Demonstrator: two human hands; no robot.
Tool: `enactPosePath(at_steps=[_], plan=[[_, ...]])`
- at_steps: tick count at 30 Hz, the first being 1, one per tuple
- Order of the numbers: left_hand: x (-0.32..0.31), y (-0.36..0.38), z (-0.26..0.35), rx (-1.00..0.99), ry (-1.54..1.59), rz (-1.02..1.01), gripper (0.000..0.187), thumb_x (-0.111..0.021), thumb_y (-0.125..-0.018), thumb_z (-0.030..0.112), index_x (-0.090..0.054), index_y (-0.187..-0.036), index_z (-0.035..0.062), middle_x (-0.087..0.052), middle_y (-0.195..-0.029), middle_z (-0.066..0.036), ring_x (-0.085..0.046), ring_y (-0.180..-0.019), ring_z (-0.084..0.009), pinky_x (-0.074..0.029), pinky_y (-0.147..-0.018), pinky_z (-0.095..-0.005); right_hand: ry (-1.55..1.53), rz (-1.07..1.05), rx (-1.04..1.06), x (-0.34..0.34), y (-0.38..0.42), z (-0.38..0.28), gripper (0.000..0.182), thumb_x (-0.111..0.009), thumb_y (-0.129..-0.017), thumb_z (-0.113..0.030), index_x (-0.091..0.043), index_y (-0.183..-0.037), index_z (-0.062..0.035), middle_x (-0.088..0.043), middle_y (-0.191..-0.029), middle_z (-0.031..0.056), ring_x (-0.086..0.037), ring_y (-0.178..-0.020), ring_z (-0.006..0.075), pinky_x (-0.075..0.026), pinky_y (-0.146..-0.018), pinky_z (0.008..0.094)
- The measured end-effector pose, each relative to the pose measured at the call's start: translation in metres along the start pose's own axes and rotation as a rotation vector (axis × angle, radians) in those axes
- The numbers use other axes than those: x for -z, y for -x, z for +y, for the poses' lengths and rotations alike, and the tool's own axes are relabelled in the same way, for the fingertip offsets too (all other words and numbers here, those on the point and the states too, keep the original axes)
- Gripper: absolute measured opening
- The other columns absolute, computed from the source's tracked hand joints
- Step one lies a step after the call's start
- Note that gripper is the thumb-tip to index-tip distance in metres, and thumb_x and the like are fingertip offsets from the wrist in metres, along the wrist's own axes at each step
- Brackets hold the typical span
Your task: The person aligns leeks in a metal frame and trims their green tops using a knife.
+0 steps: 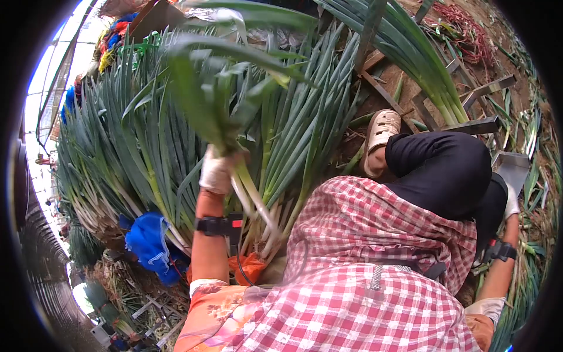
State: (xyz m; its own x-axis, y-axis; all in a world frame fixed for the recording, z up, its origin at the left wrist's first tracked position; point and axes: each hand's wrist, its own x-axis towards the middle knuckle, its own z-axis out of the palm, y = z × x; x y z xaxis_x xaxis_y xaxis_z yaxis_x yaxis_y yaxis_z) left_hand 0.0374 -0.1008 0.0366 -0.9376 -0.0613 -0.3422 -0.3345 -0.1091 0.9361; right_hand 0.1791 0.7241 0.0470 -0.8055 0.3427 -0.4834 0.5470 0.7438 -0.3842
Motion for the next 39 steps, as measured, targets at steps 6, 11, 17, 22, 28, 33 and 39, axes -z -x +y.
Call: enactPosePath(at_steps=[6, 11, 17, 22, 28, 33, 39], plan=[[-0.013, -0.017, 0.177, -0.497, 0.423, -0.118, 0.020, -0.058, -0.087, 0.016, -0.057, -0.104, 0.0035, -0.063, -0.095, -0.011, -0.059, -0.098, -0.0267, -0.043, -0.095, -0.0472, -0.200, 0.241, 0.380, 0.042, 0.066, -0.245, 0.040, -0.048, -0.094, -0.031, -0.053, -0.122, -0.0015, -0.059, -0.112, 0.0072, -0.054, -0.101, 0.0142, -0.041, -0.089, 0.0252], [-0.052, -0.025, 0.257, -0.497, 0.629, -0.253, 0.019, -0.057, -0.087, 0.017, -0.058, -0.100, 0.0019, -0.062, -0.096, -0.010, -0.057, -0.105, -0.0296, -0.038, -0.100, -0.0538, -0.053, 0.440, 0.925, 0.003, 0.135, -0.436, 0.046, -0.061, -0.084, -0.024, -0.052, -0.122, 0.0000, -0.060, -0.112, 0.0128, -0.058, -0.100, 0.0181, -0.047, -0.086, 0.0312], [-0.103, -0.039, 0.244, -0.353, 0.816, -0.599, 0.034, -0.056, -0.089, 0.026, -0.058, -0.103, -0.0051, -0.061, -0.106, -0.018, -0.050, -0.115, -0.0355, -0.030, -0.106, -0.0540, -0.007, 0.010, 0.999, -0.037, 0.114, -0.490, 0.038, -0.060, -0.086, -0.030, -0.052, -0.112, -0.0034, -0.060, -0.092, 0.0180, -0.060, -0.087, 0.0333, -0.046, -0.078, 0.0391], [-0.137, -0.032, 0.193, -0.234, 1.068, -0.414, 0.046, -0.057, -0.087, 0.033, -0.052, -0.111, -0.0059, -0.060, -0.107, -0.020, -0.050, -0.114, -0.0377, -0.030, -0.105, -0.0555, -0.252, -0.486, 0.726, -0.030, 0.113, -0.469, 0.045, -0.056, -0.088, -0.042, -0.057, -0.107, -0.0011, -0.063, -0.085, 0.0113, -0.063, -0.079, 0.0187, -0.048, -0.071, 0.0321], [-0.175, -0.060, 0.121, 0.012, 1.380, -0.152, 0.036, -0.055, -0.087, 0.038, -0.056, -0.095, 0.0022, -0.060, -0.086, -0.013, -0.058, -0.079, -0.0265, -0.048, -0.081, -0.0428, -0.181, -0.596, 0.682, -0.047, 0.128, -0.459, 0.057, -0.053, -0.087, -0.047, -0.049, -0.117, 0.0014, -0.065, -0.091, 0.0167, -0.065, -0.083, 0.0248, -0.049, -0.077, 0.0321], [-0.191, -0.068, 0.099, -0.016, 1.380, -0.335, 0.051, -0.059, -0.083, 0.043, -0.051, -0.111, 0.0017, -0.058, -0.091, -0.013, -0.056, -0.086, -0.0253, -0.047, -0.083, -0.0419, 0.138, -0.369, 0.563, -0.023, 0.156, -0.464, 0.069, -0.064, -0.071, -0.037, -0.038, -0.127, -0.0054, -0.063, -0.098, 0.0197, -0.062, -0.092, 0.0328, -0.046, -0.083, 0.0380], [-0.196, -0.076, 0.095, -0.488, 1.343, -0.409, 0.096, -0.053, -0.068, 0.076, -0.038, -0.134, 0.0083, -0.049, -0.120, -0.016, -0.052, -0.104, -0.0294, -0.042, -0.095, -0.0418, 0.081, -0.574, 0.446, 0.045, 0.187, -0.450, 0.066, -0.068, -0.066, -0.032, -0.048, -0.124, -0.0087, -0.065, -0.099, 0.0142, -0.063, -0.094, 0.0255, -0.047, -0.084, 0.0336]])
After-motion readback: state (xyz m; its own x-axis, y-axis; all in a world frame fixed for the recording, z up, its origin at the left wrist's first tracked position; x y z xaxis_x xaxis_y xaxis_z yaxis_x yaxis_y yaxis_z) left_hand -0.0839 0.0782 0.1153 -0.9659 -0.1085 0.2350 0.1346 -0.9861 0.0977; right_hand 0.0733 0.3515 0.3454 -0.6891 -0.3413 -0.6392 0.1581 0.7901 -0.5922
